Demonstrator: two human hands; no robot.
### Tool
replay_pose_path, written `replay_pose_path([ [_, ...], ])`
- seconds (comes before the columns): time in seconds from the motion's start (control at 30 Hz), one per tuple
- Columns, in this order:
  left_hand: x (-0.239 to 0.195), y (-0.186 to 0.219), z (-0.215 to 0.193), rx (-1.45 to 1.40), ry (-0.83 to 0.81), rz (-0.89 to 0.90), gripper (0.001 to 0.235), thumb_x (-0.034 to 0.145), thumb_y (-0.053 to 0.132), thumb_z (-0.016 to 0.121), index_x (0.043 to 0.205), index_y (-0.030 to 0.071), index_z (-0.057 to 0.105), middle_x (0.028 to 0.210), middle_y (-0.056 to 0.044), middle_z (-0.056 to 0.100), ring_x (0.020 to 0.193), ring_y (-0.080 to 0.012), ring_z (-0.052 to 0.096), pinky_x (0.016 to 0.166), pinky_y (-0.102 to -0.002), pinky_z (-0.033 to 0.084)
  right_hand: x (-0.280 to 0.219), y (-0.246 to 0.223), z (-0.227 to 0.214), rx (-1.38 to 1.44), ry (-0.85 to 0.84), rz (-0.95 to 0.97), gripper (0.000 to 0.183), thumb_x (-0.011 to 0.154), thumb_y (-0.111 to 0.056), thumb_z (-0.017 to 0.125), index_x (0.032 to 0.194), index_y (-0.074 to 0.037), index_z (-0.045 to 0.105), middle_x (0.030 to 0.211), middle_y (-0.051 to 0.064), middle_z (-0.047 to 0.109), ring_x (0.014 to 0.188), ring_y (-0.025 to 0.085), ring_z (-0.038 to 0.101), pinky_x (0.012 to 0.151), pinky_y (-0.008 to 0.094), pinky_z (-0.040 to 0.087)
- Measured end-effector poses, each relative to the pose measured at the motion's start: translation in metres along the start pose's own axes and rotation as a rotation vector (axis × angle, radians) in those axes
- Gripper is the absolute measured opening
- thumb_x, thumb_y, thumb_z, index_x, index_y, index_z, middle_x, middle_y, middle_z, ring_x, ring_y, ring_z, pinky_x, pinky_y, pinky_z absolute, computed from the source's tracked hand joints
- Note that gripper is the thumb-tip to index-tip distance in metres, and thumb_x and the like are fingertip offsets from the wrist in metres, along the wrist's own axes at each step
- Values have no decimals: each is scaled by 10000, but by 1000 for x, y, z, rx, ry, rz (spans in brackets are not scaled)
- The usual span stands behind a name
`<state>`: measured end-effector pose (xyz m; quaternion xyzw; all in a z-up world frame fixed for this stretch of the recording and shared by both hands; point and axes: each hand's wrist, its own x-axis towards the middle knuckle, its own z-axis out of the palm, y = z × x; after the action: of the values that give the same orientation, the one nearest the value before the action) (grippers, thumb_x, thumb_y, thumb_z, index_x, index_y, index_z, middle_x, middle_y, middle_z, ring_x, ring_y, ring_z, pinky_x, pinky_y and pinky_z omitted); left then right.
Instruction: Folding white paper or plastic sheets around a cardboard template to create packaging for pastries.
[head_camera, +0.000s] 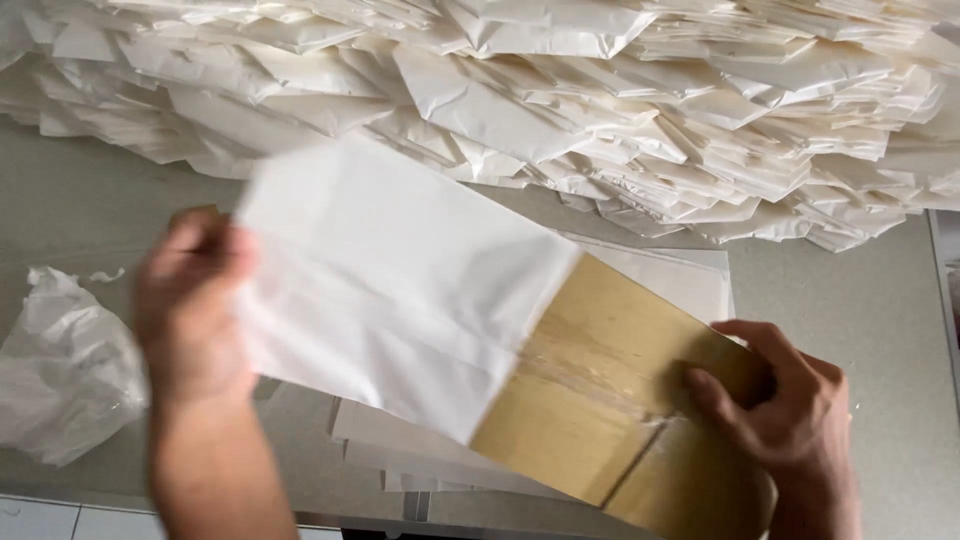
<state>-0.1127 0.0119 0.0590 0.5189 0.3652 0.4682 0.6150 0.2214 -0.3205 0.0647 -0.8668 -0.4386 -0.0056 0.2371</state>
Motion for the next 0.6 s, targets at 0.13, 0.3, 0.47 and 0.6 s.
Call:
replay_pose_path([
  [0.13,2,32,-45,-143,194,84,247,861,353,765,1046,240,647,1091,84,636,1089,-97,600,998,-301,510,-17,36,-3,-38,-44,147,513,732,-494,747,1103,-141,747,707,89,692,563,182,617,542,349,537],
  [0.3,4,23,-26,-215,304,125,216,806,321,824,896,241,644,972,61,662,970,-162,677,874,-315,544,-18,15,26,-169,-165,221,426,721,-557,776,1020,-258,732,740,29,752,621,180,694,678,347,586],
  [0.47,-1,-11,61,-72,69,-129,184,833,230,699,774,160,540,683,42,508,597,-86,455,503,-295,366,6,-41,37,55,-368,260,349,826,-457,714,1068,-206,732,973,-23,800,906,169,727,832,334,556],
  [0.6,6,-46,100,-113,-47,-255,90,867,180,694,897,102,658,661,-36,561,553,-154,589,513,-255,483,28,-18,58,182,-230,-90,344,848,-189,748,1133,-5,697,982,286,703,1006,487,672,871,604,557],
])
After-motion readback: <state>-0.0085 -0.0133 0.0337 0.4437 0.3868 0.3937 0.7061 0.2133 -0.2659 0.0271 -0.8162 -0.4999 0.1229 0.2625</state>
